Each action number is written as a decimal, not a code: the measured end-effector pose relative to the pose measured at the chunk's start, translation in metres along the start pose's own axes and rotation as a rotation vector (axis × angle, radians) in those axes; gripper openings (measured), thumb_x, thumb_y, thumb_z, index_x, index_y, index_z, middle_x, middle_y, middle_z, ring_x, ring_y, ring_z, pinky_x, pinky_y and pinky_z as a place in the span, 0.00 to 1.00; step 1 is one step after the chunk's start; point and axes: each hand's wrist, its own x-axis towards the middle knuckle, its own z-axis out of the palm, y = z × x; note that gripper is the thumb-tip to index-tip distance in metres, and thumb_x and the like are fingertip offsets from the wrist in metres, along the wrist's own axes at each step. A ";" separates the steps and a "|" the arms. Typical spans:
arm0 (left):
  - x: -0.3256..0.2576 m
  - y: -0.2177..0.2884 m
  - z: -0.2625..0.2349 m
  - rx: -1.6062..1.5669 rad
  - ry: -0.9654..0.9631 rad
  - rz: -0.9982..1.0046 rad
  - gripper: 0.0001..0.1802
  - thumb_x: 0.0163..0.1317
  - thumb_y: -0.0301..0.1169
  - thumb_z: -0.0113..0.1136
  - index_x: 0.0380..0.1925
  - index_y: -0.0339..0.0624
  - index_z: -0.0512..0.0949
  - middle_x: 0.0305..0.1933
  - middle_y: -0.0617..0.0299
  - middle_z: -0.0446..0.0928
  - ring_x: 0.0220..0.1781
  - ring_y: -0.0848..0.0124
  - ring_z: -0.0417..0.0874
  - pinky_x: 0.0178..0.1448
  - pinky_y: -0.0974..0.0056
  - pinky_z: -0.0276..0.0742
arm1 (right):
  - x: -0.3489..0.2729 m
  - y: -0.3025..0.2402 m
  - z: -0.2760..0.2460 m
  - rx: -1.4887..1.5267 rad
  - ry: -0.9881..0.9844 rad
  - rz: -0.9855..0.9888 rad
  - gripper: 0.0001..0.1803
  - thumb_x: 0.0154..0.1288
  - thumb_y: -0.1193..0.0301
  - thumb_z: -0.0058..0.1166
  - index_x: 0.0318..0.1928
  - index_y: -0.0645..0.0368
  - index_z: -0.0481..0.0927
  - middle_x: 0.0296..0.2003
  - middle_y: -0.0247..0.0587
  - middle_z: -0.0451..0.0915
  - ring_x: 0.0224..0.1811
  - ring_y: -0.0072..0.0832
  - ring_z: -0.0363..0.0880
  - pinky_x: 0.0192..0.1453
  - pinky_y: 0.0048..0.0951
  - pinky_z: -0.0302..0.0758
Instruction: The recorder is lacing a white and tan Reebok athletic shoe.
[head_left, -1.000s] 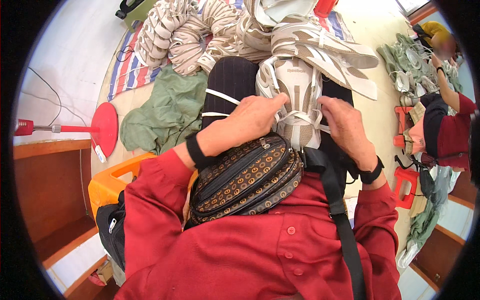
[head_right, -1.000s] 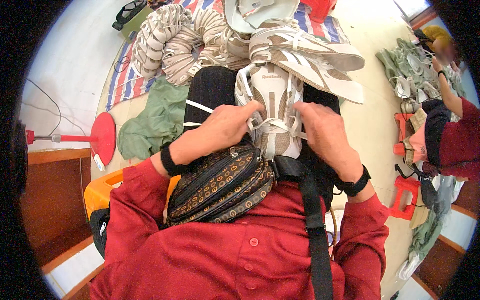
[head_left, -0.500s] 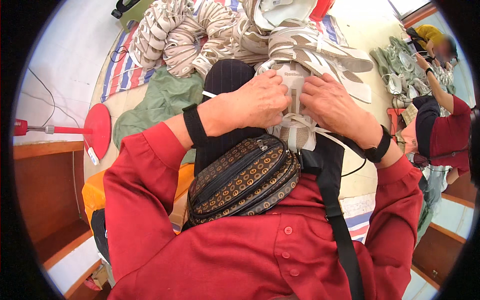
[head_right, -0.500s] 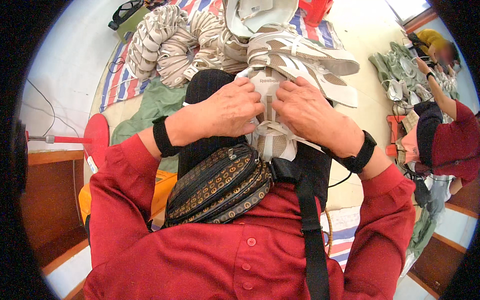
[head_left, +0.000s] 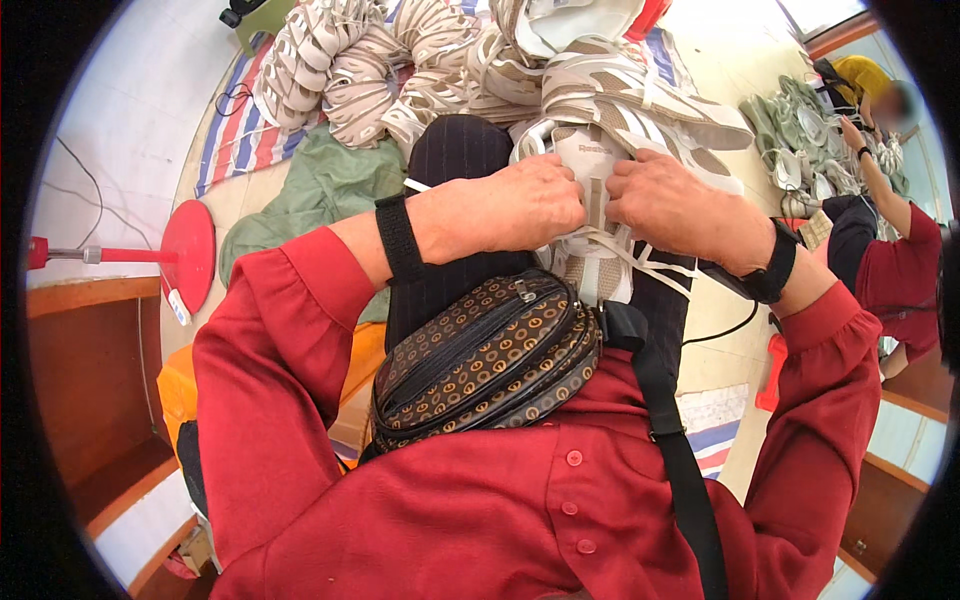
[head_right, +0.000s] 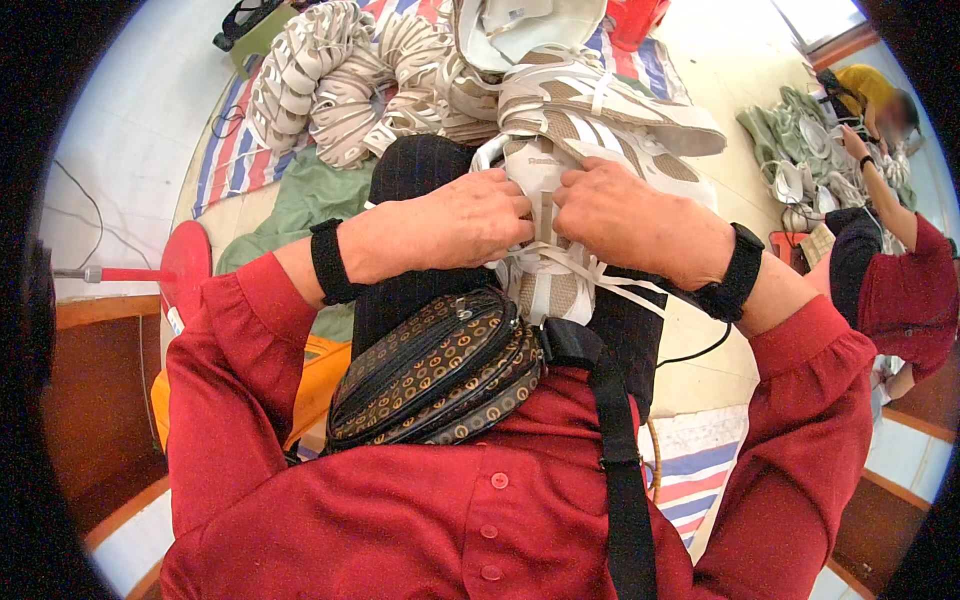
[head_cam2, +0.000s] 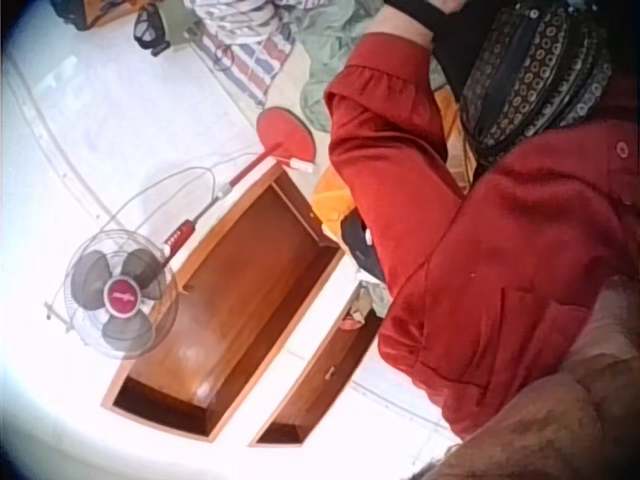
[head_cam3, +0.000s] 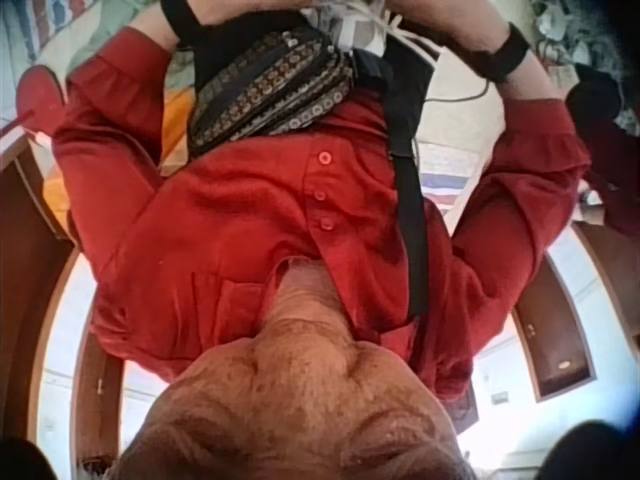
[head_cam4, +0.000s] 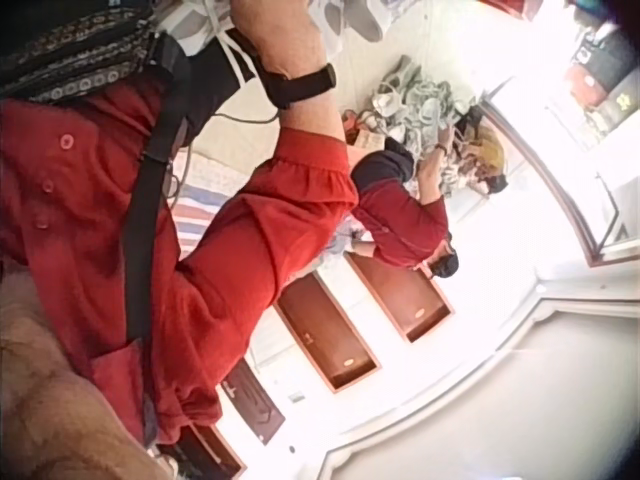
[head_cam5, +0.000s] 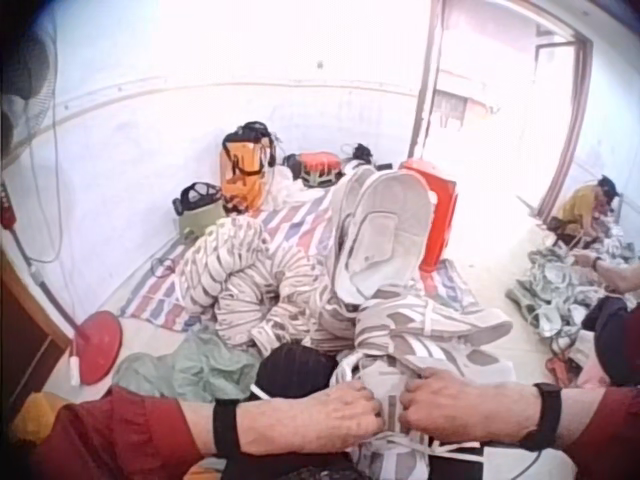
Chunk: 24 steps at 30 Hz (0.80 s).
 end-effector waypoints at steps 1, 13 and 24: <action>0.000 -0.001 0.003 0.024 0.052 0.041 0.09 0.48 0.31 0.65 0.31 0.43 0.78 0.35 0.59 0.77 0.45 0.61 0.79 0.52 0.58 0.71 | -0.001 0.000 -0.001 0.000 -0.014 -0.003 0.02 0.50 0.73 0.55 0.25 0.53 0.81 0.29 0.33 0.78 0.41 0.31 0.76 0.48 0.34 0.69; 0.003 0.008 0.002 -0.033 0.061 -0.048 0.05 0.47 0.28 0.59 0.24 0.41 0.80 0.32 0.57 0.79 0.40 0.58 0.79 0.48 0.57 0.70 | 0.000 -0.001 0.004 -0.024 -0.038 -0.041 0.04 0.52 0.72 0.54 0.25 0.54 0.82 0.34 0.34 0.78 0.43 0.32 0.75 0.50 0.34 0.71; 0.017 0.027 0.007 -0.022 0.137 -0.298 0.08 0.47 0.32 0.59 0.16 0.41 0.81 0.24 0.52 0.81 0.31 0.55 0.82 0.45 0.53 0.70 | 0.015 -0.010 0.020 -0.007 -0.071 0.172 0.05 0.45 0.71 0.56 0.21 0.58 0.83 0.23 0.46 0.80 0.40 0.40 0.79 0.48 0.41 0.70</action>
